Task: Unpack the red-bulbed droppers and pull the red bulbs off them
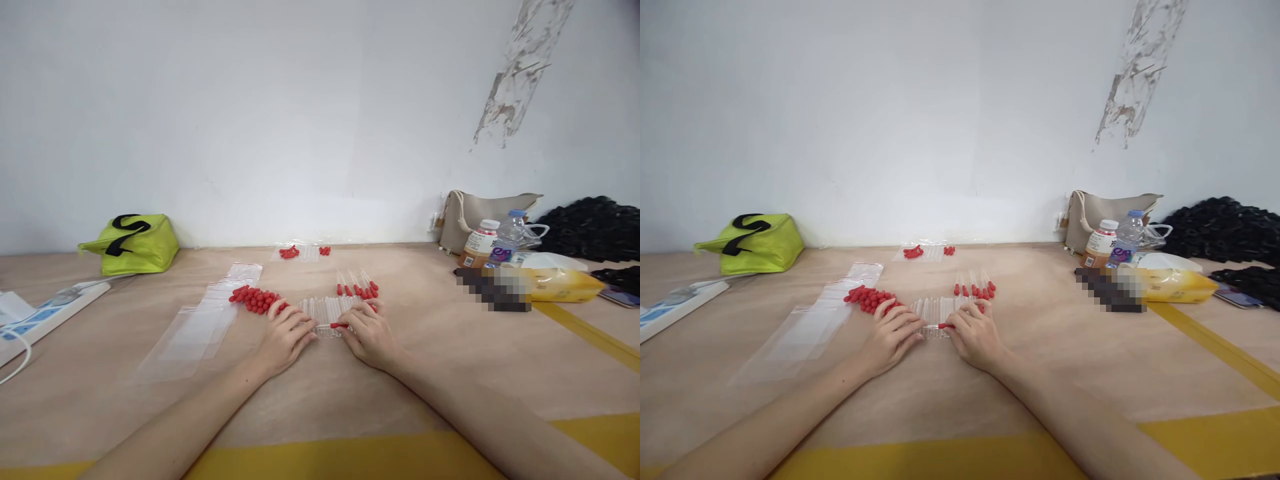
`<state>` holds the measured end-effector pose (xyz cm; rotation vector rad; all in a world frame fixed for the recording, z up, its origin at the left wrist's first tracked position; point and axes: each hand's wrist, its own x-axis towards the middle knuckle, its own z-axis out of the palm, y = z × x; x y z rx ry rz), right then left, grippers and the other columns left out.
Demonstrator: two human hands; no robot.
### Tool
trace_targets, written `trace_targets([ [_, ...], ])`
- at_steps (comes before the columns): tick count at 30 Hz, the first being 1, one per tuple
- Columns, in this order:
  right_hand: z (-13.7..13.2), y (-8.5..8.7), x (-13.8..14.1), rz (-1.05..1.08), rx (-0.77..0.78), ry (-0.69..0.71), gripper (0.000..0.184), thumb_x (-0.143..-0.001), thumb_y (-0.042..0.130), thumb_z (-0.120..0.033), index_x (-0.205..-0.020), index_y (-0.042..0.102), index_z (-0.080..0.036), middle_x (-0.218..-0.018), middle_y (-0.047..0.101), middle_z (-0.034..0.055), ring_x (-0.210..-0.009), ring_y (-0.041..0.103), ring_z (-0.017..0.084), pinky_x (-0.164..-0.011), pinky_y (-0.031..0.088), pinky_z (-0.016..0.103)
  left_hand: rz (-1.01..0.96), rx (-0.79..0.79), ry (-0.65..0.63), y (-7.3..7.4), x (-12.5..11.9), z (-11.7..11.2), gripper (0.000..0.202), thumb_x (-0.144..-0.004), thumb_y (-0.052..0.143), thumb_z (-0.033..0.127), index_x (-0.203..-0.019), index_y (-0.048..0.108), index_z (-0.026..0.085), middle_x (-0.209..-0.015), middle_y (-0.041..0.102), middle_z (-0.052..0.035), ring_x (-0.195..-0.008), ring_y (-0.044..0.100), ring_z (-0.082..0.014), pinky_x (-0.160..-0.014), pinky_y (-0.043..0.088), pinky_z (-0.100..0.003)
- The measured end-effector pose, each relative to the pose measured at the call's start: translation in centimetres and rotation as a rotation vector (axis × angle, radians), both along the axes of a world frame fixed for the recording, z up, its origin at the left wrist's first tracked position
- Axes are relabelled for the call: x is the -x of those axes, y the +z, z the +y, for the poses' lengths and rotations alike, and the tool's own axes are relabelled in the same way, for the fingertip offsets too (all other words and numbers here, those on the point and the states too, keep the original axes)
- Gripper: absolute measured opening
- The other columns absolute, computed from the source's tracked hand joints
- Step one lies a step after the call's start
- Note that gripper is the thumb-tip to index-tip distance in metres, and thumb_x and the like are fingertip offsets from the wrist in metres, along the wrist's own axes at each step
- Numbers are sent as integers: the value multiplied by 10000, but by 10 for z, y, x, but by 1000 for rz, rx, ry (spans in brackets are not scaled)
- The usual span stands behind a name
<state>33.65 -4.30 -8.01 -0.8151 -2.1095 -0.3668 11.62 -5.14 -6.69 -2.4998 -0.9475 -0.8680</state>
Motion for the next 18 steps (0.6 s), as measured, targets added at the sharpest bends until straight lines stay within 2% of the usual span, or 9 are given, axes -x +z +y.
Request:
trace_targets([
  [4,0,2,0,-32,2,30,87,-828,484,-194,-811,570,-195,-732,632,-15,-769,499,131,-863,226,348,-11,-20,-34,-3,-4,2,165,-826,506,243,-952,612,230,-744,643,4,-780,526,-147,-931,259,-425],
  [9,0,2,2,-72,-27,22,127,-817,527,-300,-869,608,-219,-736,625,1,-766,482,144,-866,212,372,-16,-40,-34,-4,-3,2,133,-827,491,210,-866,618,208,-652,603,9,-714,509,-137,-901,277,-405],
  [18,-2,2,-5,-59,-71,26,132,-806,532,-243,-720,626,-209,-595,557,-11,-683,452,127,-835,250,380,-74,-24,-66,-5,6,0,136,-820,481,180,-800,615,192,-621,581,7,-657,493,-125,-826,331,-368],
])
